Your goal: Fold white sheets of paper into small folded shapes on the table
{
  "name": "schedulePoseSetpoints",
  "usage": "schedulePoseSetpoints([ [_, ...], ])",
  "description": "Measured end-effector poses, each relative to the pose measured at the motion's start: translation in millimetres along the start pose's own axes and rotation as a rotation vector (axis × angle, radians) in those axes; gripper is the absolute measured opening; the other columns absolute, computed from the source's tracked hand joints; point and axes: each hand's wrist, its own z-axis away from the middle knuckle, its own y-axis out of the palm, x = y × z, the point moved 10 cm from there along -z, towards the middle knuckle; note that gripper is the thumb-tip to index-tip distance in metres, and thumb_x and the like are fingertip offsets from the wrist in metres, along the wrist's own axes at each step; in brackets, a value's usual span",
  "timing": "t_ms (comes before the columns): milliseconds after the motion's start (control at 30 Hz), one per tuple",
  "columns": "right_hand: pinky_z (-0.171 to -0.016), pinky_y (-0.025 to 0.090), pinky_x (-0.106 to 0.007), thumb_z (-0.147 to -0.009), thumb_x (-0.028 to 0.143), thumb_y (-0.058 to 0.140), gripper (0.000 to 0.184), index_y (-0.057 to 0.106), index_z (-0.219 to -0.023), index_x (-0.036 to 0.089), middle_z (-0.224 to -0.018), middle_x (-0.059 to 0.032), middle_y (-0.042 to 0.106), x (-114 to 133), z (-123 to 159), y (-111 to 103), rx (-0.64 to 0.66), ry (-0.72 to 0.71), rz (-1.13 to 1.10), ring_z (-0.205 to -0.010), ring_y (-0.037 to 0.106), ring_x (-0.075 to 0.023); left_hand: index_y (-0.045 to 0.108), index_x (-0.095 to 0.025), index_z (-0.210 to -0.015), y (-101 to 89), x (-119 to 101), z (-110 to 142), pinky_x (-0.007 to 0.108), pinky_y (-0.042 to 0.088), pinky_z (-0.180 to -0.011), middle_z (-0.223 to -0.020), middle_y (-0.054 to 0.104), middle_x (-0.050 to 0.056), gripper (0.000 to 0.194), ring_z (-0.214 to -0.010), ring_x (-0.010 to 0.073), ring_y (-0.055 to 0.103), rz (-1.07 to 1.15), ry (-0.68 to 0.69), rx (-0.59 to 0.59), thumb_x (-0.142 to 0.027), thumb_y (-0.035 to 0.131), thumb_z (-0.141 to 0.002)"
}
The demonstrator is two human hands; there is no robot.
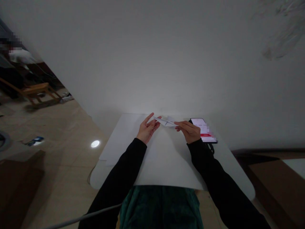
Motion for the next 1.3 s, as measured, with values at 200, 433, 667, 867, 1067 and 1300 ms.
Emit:
schedulePoseSetpoints([
  [200, -0.066, 0.059, -0.026, -0.091, 0.018, 0.050, 0.032, 0.068, -0.113, 0.033, -0.093, -0.0020, 0.069, 0, 4, 1, -0.039, -0.064, 0.056, -0.072, 0.067, -0.0124, 0.063, -0.012, -0.102, -8.6, 7, 0, 0.026, 0.051, -0.089, -0.097, 0.071, 0.008, 0.035, -0.087, 0.0118, 0.067, 0.056, -0.008, -0.128, -0.022, 0.077, -0.071],
  [433, -0.075, 0.058, -0.028, -0.091, 0.023, 0.050, 0.028, 0.070, -0.110, 0.029, -0.098, -0.0040, 0.069, -2, 10, 17, 0.074, -0.038, 0.122, -0.087, 0.067, -0.0171, 0.064, -0.011, -0.081, -32.4, 23, 4, 0.018, 0.049, -0.061, -0.074, 0.066, 0.000, 0.021, -0.061, 0.0053, 0.060, 0.027, -0.095, -0.341, -0.010, 0.077, -0.063],
  [667, -0.072, 0.057, -0.026, -0.092, 0.028, 0.048, 0.026, 0.070, -0.106, 0.029, -0.095, -0.0023, 0.069, 5, 14, 36, 0.139, -0.006, 0.117, -0.084, 0.066, -0.0152, 0.061, -0.015, -0.089, -48.8, 25, 6, 0.021, 0.046, -0.058, -0.070, 0.066, 0.000, 0.033, -0.060, 0.0095, 0.061, -0.047, -0.039, -0.523, -0.015, 0.077, -0.061],
  [867, -0.071, 0.057, -0.025, -0.093, 0.029, 0.049, 0.025, 0.071, -0.105, 0.029, -0.092, -0.0027, 0.067, 10, 17, 46, 0.147, 0.006, 0.045, -0.081, 0.066, -0.0148, 0.065, -0.015, -0.086, -52.8, 18, 4, 0.024, 0.047, -0.061, -0.068, 0.066, -0.001, 0.028, -0.060, 0.0110, 0.061, -0.102, 0.080, -0.548, -0.021, 0.076, -0.061],
  [1067, -0.072, 0.057, -0.024, -0.093, 0.024, 0.047, 0.028, 0.070, -0.109, 0.028, -0.091, -0.0044, 0.068, 20, 14, 40, 0.123, -0.095, 0.090, -0.082, 0.066, -0.0142, 0.069, -0.013, -0.086, -50.5, 20, -1, 0.028, 0.050, -0.075, -0.080, 0.071, 0.003, 0.027, -0.073, 0.0134, 0.064, -0.111, 0.091, -0.472, -0.025, 0.077, -0.064],
  [1300, -0.071, 0.056, -0.023, -0.093, 0.022, 0.048, 0.028, 0.069, -0.111, 0.028, -0.090, -0.0039, 0.067, 27, 12, 37, 0.090, -0.135, 0.091, -0.080, 0.066, -0.0135, 0.067, -0.014, -0.091, -52.5, 22, -1, 0.027, 0.050, -0.073, -0.076, 0.070, 0.002, 0.027, -0.070, 0.0127, 0.065, -0.041, 0.074, -0.461, -0.025, 0.075, -0.068],
])
